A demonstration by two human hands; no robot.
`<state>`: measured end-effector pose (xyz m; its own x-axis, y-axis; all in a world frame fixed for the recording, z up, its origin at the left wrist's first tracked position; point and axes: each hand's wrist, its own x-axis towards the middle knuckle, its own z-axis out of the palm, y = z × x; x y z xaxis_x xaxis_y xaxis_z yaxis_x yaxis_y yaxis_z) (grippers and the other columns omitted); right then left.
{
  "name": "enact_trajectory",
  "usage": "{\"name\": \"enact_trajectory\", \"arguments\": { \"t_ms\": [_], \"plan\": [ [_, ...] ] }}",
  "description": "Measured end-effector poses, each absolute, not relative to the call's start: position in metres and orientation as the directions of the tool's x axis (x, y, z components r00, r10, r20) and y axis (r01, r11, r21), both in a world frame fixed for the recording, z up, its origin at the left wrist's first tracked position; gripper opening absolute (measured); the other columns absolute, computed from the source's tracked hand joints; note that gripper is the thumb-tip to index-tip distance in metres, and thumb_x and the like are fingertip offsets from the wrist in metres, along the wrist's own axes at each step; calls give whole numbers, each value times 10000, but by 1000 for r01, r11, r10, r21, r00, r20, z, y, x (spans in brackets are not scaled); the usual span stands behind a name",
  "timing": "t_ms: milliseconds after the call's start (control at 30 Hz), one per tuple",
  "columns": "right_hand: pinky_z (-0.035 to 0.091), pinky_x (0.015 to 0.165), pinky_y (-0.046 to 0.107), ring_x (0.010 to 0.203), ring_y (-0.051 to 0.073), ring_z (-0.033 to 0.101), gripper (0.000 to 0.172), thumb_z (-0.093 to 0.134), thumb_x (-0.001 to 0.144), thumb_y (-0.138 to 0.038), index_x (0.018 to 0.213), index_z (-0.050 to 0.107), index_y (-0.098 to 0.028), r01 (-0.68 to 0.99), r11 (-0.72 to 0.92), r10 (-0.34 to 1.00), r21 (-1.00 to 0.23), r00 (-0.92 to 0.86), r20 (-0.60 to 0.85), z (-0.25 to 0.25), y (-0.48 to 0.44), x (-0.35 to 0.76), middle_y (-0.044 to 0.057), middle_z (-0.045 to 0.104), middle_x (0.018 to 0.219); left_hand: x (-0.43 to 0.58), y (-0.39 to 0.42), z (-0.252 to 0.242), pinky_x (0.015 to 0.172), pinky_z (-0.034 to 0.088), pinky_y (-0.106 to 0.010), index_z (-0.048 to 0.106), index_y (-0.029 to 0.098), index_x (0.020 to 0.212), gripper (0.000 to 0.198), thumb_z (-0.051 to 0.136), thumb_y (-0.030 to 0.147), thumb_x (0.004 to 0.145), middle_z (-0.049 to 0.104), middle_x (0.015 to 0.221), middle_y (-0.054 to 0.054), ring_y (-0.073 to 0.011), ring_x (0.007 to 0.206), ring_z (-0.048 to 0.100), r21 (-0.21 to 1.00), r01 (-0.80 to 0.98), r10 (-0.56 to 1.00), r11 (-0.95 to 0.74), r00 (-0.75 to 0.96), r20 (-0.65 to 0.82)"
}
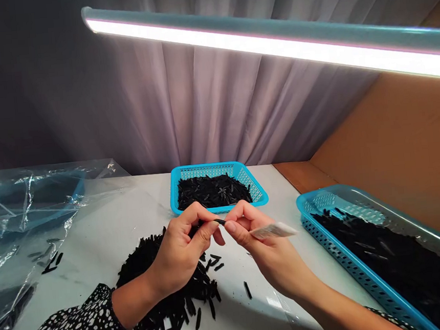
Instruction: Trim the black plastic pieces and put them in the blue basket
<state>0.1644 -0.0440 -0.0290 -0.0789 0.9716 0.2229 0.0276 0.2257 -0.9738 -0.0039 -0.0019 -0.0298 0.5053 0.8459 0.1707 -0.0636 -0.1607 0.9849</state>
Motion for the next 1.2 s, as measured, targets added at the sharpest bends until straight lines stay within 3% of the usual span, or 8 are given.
{"name": "enact_trajectory", "arguments": {
  "t_ms": [133,267,567,867,1200],
  "plan": [
    [326,503,243,545,122,425,262,567,957,-366,747,506,-222,133,296,955,-946,-14,297,-35,-45,161,-41,548,615,-3,-2,-25,578,374,-226,531,194,826,304,649,468,889,549,676,47,-91,615,476,982,20,837,-190,526,151],
    [384,526,241,564,131,519,239,566,967,-358,775,527,-220,122,388,920,-914,-102,377,-40,-43,163,-19,638,646,-3,-5,-19,540,327,-226,507,188,738,354,591,482,918,512,617,54,-82,560,406,989,41,798,-142,596,90],
    [343,506,240,562,125,462,211,517,993,-272,787,496,-229,254,569,821,-782,-135,554,-51,-42,166,-38,551,657,-5,-17,-7,466,248,-223,480,188,682,413,423,447,999,509,598,48,-69,500,332,967,212,796,-139,605,-18],
    [298,487,242,536,117,381,269,507,1001,-405,797,482,-232,87,479,875,-874,-126,467,-54,-46,165,-49,497,637,-1,-19,2,447,228,-211,472,186,694,380,398,404,997,489,552,51,-64,479,331,992,35,742,121,661,-114],
    [260,502,268,559,133,314,383,531,947,-565,764,474,-232,1,352,932,-936,-86,351,-50,-49,163,-52,400,620,-1,-23,4,444,231,-213,518,173,710,390,427,434,985,495,564,42,-69,488,344,985,-3,743,175,657,-130]
  ]
}}
